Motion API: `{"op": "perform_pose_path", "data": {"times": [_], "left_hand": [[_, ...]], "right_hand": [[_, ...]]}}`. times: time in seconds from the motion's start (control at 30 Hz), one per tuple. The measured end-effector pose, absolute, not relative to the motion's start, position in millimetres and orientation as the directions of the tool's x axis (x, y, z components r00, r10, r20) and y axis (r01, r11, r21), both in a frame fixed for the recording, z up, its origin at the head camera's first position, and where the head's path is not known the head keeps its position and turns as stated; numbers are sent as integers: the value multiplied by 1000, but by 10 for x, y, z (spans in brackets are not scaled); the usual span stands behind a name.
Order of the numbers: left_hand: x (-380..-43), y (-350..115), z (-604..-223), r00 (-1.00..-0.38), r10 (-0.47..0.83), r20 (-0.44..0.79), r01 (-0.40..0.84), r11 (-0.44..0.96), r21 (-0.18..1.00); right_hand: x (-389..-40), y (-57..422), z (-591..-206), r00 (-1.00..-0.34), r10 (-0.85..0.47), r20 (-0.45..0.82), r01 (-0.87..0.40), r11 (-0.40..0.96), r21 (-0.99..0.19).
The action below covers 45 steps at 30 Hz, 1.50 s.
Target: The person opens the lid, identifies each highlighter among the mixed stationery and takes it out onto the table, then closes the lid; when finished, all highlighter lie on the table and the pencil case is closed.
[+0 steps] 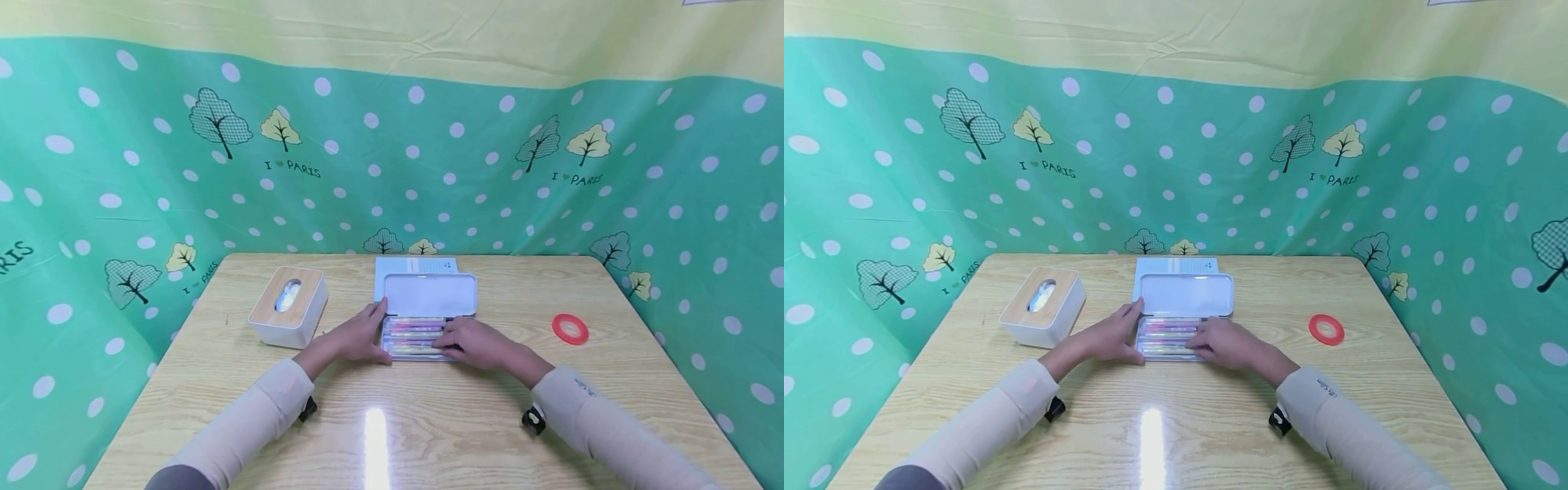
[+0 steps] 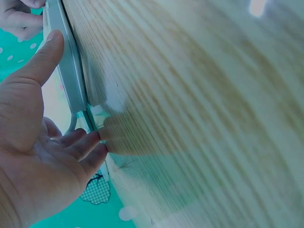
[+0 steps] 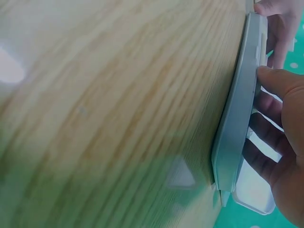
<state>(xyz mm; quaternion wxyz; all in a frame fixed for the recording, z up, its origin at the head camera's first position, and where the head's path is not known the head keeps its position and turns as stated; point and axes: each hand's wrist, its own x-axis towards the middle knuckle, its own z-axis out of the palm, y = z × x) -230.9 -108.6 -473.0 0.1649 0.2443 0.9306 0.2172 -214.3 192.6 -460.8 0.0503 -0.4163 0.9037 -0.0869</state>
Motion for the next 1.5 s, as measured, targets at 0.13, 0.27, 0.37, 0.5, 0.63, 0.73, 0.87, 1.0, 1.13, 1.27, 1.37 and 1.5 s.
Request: {"op": "perform_pose_path", "data": {"times": [0.13,0.27,0.37,0.5,0.63,0.73,0.87,1.0,1.13,1.27,1.37,1.5], "left_hand": [[-2313,-1094,-4742,-825,529,-198,382,781,494],[-2315,-1100,-4750,-825,528,-199,381,781,495],[-2319,-1100,-4755,-824,532,-197,388,781,490],[-2318,-1101,-4750,-822,535,-194,390,778,493],[-2306,-1103,-4744,-824,532,-195,388,781,490],[-2298,-1099,-4730,-825,531,-195,388,782,488],[-2291,-1093,-4710,-824,531,-197,388,783,486],[-2290,-1095,-4709,-825,531,-195,390,784,484],[-2294,-1095,-4704,-823,532,-198,388,783,487],[-2294,-1096,-4697,-825,525,-210,376,786,490],[-2294,-1096,-4698,-826,523,-211,373,787,491],[-2294,-1098,-4707,-824,527,-207,380,786,487]], "right_hand": [[-2145,1918,-4612,-642,-767,-14,-748,630,-209],[-2142,1907,-4609,-635,-773,-6,-755,622,-207],[-2129,1911,-4598,-633,-774,23,-762,617,-194],[-2117,1946,-4564,-642,-763,70,-760,622,-189],[-2130,2018,-4502,-660,-747,79,-746,638,-190],[-2158,2098,-4457,-684,-727,68,-725,665,-182],[-2208,2220,-4417,-708,-703,70,-703,693,-160],[-2244,2339,-4376,-720,-687,96,-693,707,-142],[-2279,2467,-4339,-751,-650,113,-660,737,-149],[-2331,2618,-4332,-770,-623,141,-639,753,-161],[-2367,2737,-4340,-781,-604,159,-624,763,-168],[-2399,2887,-4348,-808,-570,151,-589,790,-172]]}}
